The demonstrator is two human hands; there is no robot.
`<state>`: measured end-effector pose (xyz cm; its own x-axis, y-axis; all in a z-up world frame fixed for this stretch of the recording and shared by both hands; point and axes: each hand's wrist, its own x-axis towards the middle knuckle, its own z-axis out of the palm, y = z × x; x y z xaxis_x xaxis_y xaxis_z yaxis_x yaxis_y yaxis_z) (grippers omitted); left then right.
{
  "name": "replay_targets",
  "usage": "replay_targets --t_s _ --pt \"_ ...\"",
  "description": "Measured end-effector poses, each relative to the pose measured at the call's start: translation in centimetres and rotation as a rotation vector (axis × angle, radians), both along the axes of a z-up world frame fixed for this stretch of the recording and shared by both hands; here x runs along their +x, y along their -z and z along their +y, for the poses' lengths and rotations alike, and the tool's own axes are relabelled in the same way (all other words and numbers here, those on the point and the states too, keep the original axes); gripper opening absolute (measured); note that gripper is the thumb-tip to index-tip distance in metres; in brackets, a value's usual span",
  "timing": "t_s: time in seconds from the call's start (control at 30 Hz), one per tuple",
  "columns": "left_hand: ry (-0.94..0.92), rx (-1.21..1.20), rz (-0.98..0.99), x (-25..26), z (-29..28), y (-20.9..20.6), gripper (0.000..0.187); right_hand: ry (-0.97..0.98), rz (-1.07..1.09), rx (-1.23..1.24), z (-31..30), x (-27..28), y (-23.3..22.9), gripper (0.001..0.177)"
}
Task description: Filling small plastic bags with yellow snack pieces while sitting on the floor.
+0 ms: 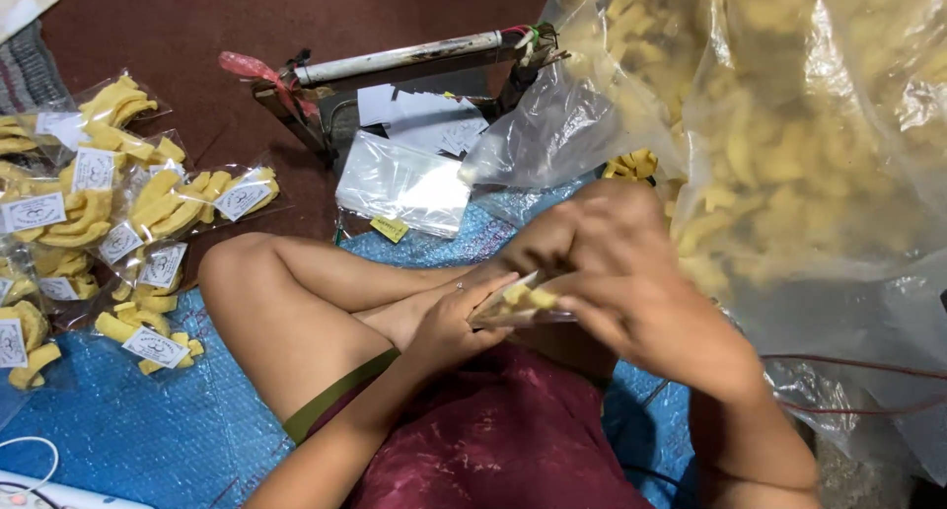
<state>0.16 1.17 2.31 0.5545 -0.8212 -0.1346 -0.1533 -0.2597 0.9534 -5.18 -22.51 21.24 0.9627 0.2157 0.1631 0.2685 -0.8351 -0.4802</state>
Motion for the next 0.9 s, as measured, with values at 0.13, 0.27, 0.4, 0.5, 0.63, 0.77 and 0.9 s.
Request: replay_targets --t_s 0.13,0.27,0.4,0.5,0.63,0.77,0.9 --pt "-0.21 0.033 0.413 0.0 1.4 -0.3 0.068 -0.299 0.299 0.127 1.1 4.0 2.2 0.03" --pt "-0.389 0.111 0.326 0.1 3.5 7.8 0.053 -0.167 0.297 0.565 -1.2 10.7 10.2 0.024" --pt "-0.442 -0.167 0.322 -0.4 4.4 12.0 0.055 0.286 0.2 0.494 -1.2 19.0 24.9 0.006" --pt "-0.826 -0.112 0.586 -0.8 4.4 13.1 0.052 0.368 0.108 0.081 -0.8 22.3 32.5 0.016" --pt "-1.112 0.049 0.39 1.8 4.8 14.0 0.065 0.266 -0.007 -0.274 -0.7 24.5 39.8 0.036" --pt "-1.093 -0.089 0.437 2.6 4.0 14.9 0.069 0.324 -0.261 -0.466 -1.5 25.0 45.4 0.042" --pt "-1.048 0.159 0.472 3.0 3.0 10.2 0.07 0.311 0.102 -0.391 -1.5 25.1 44.2 0.055"
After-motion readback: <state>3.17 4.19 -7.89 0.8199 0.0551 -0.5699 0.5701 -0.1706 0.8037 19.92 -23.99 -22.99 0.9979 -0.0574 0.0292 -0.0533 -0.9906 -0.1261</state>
